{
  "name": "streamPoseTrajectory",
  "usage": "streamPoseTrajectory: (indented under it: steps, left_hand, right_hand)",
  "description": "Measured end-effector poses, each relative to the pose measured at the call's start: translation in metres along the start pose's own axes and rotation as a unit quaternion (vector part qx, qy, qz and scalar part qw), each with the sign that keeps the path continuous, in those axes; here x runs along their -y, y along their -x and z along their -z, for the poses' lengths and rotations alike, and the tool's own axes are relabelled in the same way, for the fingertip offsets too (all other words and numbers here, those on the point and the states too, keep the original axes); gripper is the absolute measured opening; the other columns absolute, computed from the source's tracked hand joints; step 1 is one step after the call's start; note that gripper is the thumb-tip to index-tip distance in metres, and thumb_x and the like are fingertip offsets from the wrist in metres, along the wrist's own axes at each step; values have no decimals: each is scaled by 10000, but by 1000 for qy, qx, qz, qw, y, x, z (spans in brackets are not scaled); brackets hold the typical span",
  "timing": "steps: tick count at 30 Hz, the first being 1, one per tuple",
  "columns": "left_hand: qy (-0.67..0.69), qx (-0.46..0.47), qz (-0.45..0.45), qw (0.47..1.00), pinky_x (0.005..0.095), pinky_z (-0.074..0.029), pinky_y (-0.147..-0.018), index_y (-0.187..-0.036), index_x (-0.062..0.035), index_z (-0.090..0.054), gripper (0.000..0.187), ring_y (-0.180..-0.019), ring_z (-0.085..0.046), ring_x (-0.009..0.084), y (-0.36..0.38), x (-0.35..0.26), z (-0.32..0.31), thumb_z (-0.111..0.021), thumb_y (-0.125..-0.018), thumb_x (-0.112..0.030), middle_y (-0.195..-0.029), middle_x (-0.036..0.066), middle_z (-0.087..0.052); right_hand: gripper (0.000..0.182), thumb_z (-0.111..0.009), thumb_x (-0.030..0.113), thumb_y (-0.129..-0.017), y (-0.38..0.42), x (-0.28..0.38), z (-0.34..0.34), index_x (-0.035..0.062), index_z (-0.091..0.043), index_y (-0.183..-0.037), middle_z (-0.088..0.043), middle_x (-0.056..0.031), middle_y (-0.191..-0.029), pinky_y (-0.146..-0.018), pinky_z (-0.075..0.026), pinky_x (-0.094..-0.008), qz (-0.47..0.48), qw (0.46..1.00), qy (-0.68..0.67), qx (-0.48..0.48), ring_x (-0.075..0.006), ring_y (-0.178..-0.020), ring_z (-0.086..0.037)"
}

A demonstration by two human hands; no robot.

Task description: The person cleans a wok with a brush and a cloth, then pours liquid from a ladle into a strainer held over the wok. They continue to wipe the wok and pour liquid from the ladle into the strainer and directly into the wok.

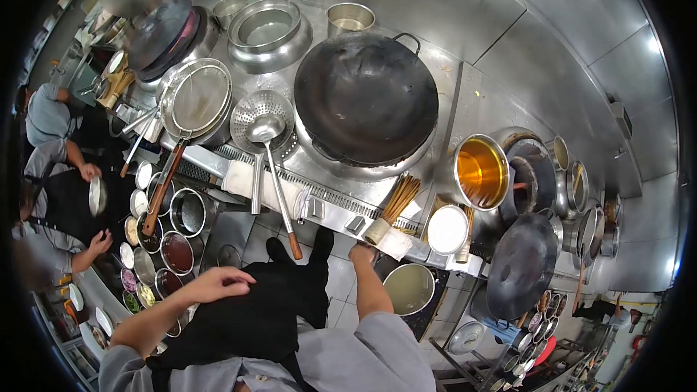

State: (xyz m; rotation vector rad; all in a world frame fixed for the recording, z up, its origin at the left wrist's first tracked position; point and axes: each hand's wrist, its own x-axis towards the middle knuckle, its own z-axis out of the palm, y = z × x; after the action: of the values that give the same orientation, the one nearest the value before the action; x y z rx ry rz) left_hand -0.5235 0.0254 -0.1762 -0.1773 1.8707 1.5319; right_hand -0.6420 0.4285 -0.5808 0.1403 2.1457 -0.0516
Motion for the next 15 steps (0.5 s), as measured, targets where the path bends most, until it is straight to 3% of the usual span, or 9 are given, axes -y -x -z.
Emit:
streamPoseTrajectory:
  steps: [1,4,5,6,8,9,11,15]
  left_hand:
    - [-32,37,-44,998,304,-536,-815,-1091,-46,-748,264,-926,-687,151,-12,-5,-13,-740,-946,-266,-1003,87,-732]
    - [-136,61,-30,988,310,-535,-798,-1022,-36,-750,237,-883,-697,164,-43,-25,-30,-746,-932,-254,-949,74,-740]
    - [-158,20,-86,984,342,-534,-745,-952,-27,-740,200,-821,-708,235,-50,-42,-38,-750,-907,-222,-878,100,-728]
    - [-172,-9,-103,980,357,-531,-729,-945,-26,-736,190,-812,-703,261,-58,-50,-50,-749,-900,-211,-872,112,-720]
    - [-205,-62,-131,968,388,-525,-698,-930,-24,-730,171,-795,-693,314,-70,-56,-69,-747,-886,-188,-859,136,-703]
    - [-207,-94,-176,958,420,-512,-673,-920,-15,-721,159,-785,-676,346,-73,-58,-75,-744,-874,-165,-844,155,-679]
    - [-212,-138,-197,947,421,-512,-672,-921,-12,-721,156,-777,-674,343,-69,-75,-76,-741,-875,-160,-837,152,-675]
    - [-206,-179,-200,941,403,-517,-668,-907,-29,-739,104,-756,-672,325,-56,-78,-77,-755,-858,-119,-815,134,-666]
  right_hand:
    - [401,-552,216,-925,3,-5,-2,49,-693,-1262,-674,-167,-1318,-993,-541,-460,98,994,32,-35,-339,-1216,-657]
    - [353,-554,251,-959,32,13,32,38,-700,-1198,-718,-192,-1185,-930,-552,-467,250,963,97,-3,-373,-1122,-685]
    - [330,-558,279,-974,102,29,72,32,-692,-1145,-726,-197,-1099,-878,-551,-477,308,946,-69,-77,-385,-1051,-692]
    - [324,-562,307,-988,180,49,117,26,-685,-1092,-734,-201,-1013,-826,-551,-486,384,888,-211,-137,-397,-980,-700]
    - [286,-577,333,-1012,305,78,174,65,-663,-1066,-716,-163,-896,-761,-540,-437,345,875,-309,-140,-349,-836,-701]
    - [240,-607,292,-994,331,85,175,62,-654,-1047,-711,-158,-896,-748,-531,-446,373,854,-326,-161,-347,-851,-693]
    - [147,-653,194,-964,347,92,164,66,-643,-1036,-682,-139,-907,-727,-514,-424,446,794,-331,-248,-323,-848,-662]
    - [153,-656,130,-945,338,97,176,25,-631,-1054,-628,-111,-879,-716,-494,-373,474,744,-381,-275,-288,-788,-606]
